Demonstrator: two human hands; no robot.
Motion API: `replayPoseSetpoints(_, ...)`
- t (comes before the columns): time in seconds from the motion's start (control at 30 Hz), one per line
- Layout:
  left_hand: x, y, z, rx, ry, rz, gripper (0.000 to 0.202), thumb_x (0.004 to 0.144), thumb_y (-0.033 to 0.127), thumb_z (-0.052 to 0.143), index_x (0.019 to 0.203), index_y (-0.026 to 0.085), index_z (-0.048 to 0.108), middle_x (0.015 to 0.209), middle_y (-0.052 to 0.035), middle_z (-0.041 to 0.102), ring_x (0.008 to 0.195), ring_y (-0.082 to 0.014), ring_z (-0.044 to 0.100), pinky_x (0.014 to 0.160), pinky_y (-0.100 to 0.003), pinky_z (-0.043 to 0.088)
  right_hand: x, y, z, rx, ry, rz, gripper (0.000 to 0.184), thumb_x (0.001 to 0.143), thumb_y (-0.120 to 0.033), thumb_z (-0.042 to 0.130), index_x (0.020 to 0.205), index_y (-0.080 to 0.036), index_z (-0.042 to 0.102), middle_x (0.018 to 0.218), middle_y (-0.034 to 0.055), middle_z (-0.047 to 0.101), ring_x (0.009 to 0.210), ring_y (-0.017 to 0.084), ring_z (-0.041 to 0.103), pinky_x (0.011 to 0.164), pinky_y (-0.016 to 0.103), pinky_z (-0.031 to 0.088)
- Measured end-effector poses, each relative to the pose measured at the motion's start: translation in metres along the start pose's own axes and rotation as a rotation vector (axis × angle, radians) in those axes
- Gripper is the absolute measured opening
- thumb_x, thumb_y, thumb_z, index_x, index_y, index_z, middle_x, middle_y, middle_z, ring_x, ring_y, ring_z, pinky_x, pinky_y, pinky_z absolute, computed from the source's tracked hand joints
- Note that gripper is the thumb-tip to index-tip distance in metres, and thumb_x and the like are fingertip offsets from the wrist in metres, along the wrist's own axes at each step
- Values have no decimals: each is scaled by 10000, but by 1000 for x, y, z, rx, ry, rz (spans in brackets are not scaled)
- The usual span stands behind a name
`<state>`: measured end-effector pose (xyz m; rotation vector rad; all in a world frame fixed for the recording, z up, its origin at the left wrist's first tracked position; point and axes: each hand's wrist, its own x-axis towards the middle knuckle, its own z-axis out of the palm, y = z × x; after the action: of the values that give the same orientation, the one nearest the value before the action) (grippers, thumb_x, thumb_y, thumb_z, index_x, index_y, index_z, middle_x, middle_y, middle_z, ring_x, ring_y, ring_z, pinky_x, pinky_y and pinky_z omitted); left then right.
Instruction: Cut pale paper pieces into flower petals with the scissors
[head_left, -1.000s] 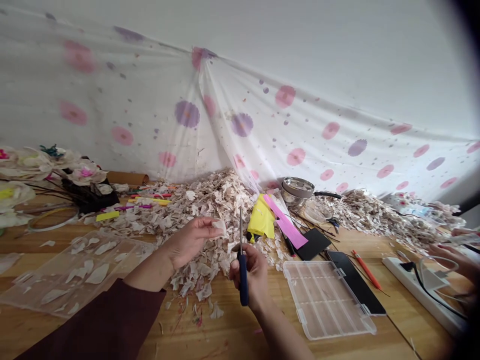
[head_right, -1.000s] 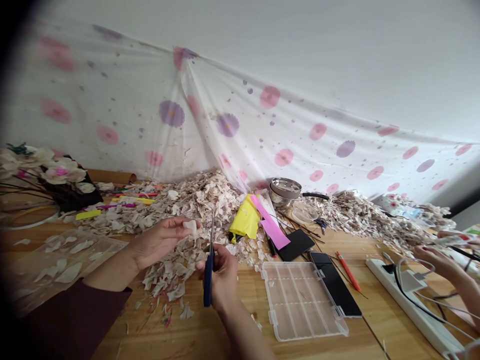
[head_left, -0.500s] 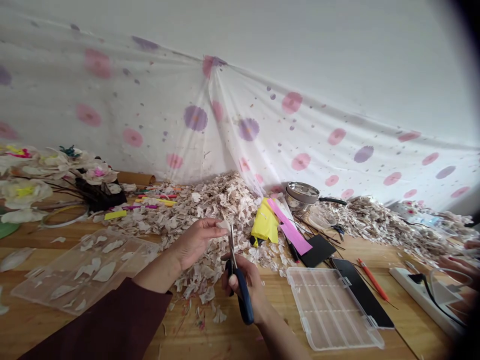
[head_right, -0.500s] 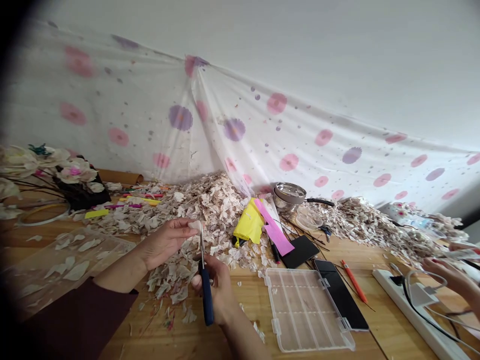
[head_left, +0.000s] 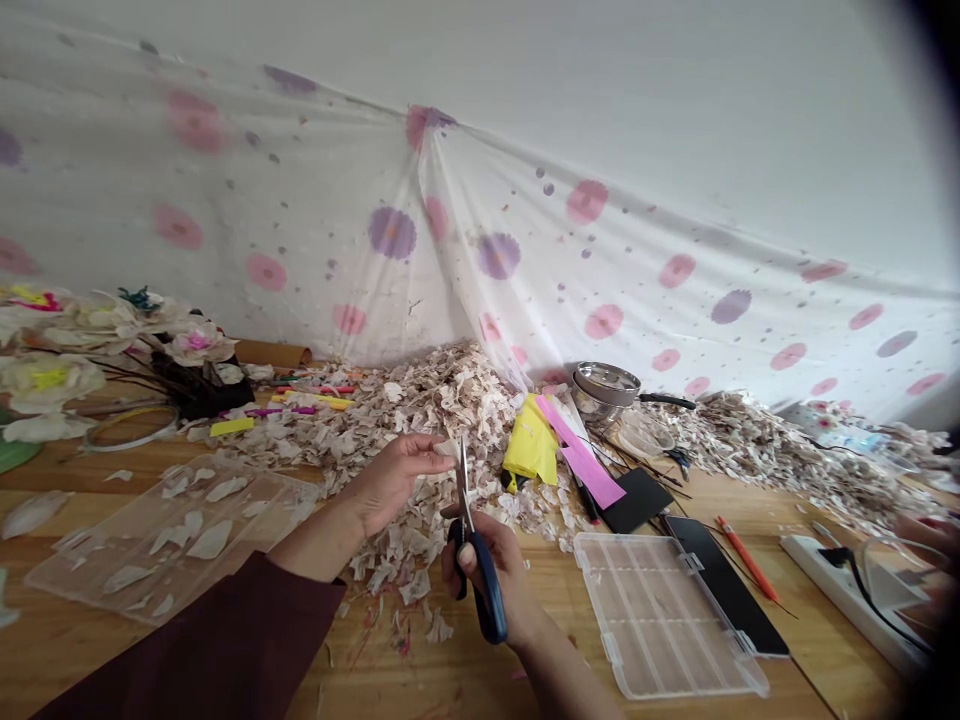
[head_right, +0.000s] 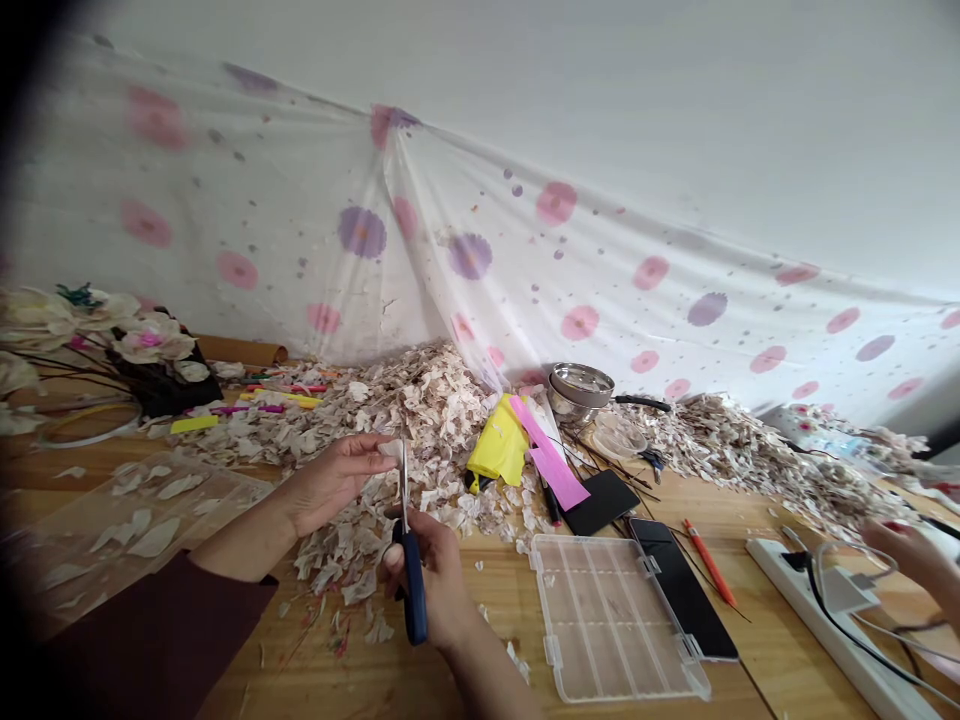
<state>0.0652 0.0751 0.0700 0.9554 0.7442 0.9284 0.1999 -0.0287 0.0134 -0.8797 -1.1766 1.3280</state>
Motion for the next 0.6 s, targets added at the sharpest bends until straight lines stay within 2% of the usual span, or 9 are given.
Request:
replayPoseSetpoints(0.33,2,-1,-4,12,-63,22,256,492,234,877,716,185,765,681,8,702,757,-165,573,862,-291,345,-1,4,0,-19,-11,-10,618,748,-666,655,1088,-161,547,536,-55,540,422,74,448,422,175,348)
replayPoseSetpoints(0.6,1,1,-1,-13,-49,20,274,455,254,894,684,195,756,703,7,710,781,-167,570,872,-295,346,1,2,6,10,71,47,630,672,-684,702,996,-167,543,461,-73,534,330,64,410,345,163,316)
